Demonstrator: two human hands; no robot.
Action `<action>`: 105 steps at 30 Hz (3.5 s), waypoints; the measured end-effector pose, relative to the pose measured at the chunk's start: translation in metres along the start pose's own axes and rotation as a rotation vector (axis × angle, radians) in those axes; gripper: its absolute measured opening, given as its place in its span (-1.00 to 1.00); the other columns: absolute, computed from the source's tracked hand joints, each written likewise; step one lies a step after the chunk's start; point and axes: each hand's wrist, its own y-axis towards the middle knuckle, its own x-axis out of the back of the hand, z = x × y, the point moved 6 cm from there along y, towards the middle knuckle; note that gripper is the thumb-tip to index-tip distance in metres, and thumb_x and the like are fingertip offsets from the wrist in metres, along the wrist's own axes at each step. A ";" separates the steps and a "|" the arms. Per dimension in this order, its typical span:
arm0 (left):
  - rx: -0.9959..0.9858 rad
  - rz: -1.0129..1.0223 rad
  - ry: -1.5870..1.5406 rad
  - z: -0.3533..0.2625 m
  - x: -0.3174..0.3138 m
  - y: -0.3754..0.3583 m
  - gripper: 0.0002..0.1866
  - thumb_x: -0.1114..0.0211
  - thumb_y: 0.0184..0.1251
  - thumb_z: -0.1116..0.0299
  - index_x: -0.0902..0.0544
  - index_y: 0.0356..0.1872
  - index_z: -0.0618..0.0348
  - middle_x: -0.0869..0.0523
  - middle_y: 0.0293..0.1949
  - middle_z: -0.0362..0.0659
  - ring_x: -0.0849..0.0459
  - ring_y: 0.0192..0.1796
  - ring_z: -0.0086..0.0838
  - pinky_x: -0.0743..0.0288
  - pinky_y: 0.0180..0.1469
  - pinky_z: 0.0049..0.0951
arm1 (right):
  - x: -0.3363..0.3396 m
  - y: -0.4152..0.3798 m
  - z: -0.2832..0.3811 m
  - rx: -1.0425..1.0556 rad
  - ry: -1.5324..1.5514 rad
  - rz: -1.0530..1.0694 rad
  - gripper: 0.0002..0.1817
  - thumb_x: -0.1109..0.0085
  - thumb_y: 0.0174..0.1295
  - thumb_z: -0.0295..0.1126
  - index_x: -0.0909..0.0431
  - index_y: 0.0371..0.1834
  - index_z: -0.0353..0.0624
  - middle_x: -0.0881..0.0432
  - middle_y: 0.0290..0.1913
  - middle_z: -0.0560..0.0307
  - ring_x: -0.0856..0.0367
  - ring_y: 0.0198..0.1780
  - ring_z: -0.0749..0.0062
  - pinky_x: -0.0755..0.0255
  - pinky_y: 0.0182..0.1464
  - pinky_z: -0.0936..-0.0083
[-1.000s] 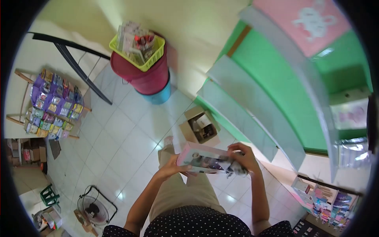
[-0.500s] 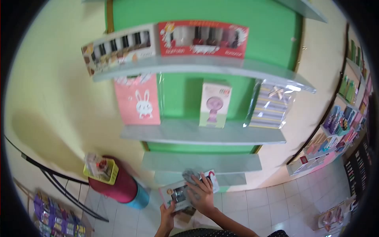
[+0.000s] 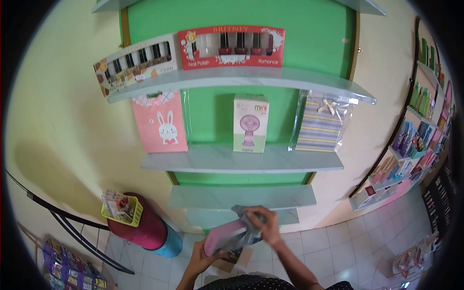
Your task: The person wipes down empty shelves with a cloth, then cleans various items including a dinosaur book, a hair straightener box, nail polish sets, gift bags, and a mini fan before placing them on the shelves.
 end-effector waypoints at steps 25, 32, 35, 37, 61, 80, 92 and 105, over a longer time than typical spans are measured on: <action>-0.039 -0.053 0.107 0.035 -0.004 0.016 -0.37 -0.25 -0.01 0.31 -0.20 0.12 0.17 -0.42 -0.18 -0.12 -0.43 -0.14 -0.41 -0.38 -0.16 -0.43 | -0.020 -0.120 -0.011 -1.083 1.322 0.706 0.01 -0.32 -0.25 -0.10 0.07 0.21 -0.32 -0.34 0.00 -0.15 -0.36 0.03 0.10 -0.25 0.05 0.29; -0.122 -0.198 -0.035 0.054 -0.037 0.011 -0.32 0.03 0.17 0.05 0.03 0.23 0.17 -0.22 0.05 -0.06 -0.31 0.03 -0.39 -0.23 0.02 -0.50 | -0.046 -0.105 -0.014 -0.497 0.386 0.373 -0.21 -0.09 0.00 -0.15 0.04 0.19 -0.40 -0.21 0.12 -0.26 -0.17 0.17 0.00 -0.03 0.18 0.38; 0.125 -0.259 -0.360 0.044 -0.037 0.010 -0.37 0.10 0.17 -0.01 -0.17 0.13 0.30 -0.35 -0.01 -0.10 -0.35 0.02 -0.52 -0.25 -0.01 -0.57 | -0.045 -0.105 0.011 -0.119 0.134 0.261 -0.28 0.01 0.06 -0.17 0.02 0.19 -0.42 0.11 0.23 -0.38 0.13 0.29 -0.09 0.09 0.22 0.28; 0.147 -0.139 -0.547 0.082 -0.025 0.006 -0.37 0.09 0.16 -0.02 -0.18 0.12 0.29 -0.35 0.00 -0.10 -0.35 0.02 -0.49 -0.25 0.01 -0.53 | -0.044 -0.104 0.020 -0.052 0.077 0.269 -0.30 0.06 0.08 -0.19 0.03 0.19 -0.43 0.12 0.23 -0.40 0.12 0.28 -0.08 0.12 0.23 0.28; 0.028 0.072 -0.771 0.010 -0.053 0.016 -0.32 0.21 0.14 -0.14 -0.13 0.16 0.18 -0.35 0.04 -0.01 -0.37 0.05 -0.30 -0.26 0.07 -0.31 | 0.029 -0.067 0.028 0.159 0.062 -0.026 -0.74 -0.02 -0.14 -0.62 -0.48 -0.29 -0.39 -0.55 -0.29 -0.12 -0.54 -0.35 0.29 -0.42 -0.34 0.50; -1.098 0.121 0.210 -0.259 -0.240 0.088 -0.19 -0.26 -0.02 0.18 0.04 0.13 0.31 -0.11 0.05 0.16 -0.15 0.12 -0.15 0.04 0.16 -0.23 | 0.280 0.038 0.162 0.317 -0.250 -0.797 -0.66 -0.03 0.07 -0.17 -0.42 -0.36 -0.30 -0.35 -0.55 0.34 -0.21 -0.50 0.70 -0.08 -0.48 0.72; -1.294 -0.194 0.919 -0.313 -0.265 0.200 -0.25 -0.16 -0.11 0.45 0.02 0.09 0.63 -0.14 0.03 0.29 -0.20 0.06 0.04 -0.16 0.09 -0.23 | 0.343 0.217 0.143 0.177 -0.117 -0.225 -0.63 0.06 0.16 -0.10 -0.47 -0.35 -0.24 -0.42 -0.60 0.37 -0.31 -0.61 0.75 -0.20 -0.59 0.79; -1.353 -0.299 1.051 -0.273 -0.258 0.178 -0.30 -0.09 0.00 0.41 0.01 0.12 0.57 -0.03 0.13 0.34 -0.06 0.16 0.13 0.00 0.18 -0.11 | 0.338 0.269 0.093 0.027 -0.091 -0.053 -0.60 0.02 0.13 -0.09 -0.48 -0.28 -0.27 -0.49 -0.48 0.30 -0.40 -0.49 0.66 -0.32 -0.42 0.70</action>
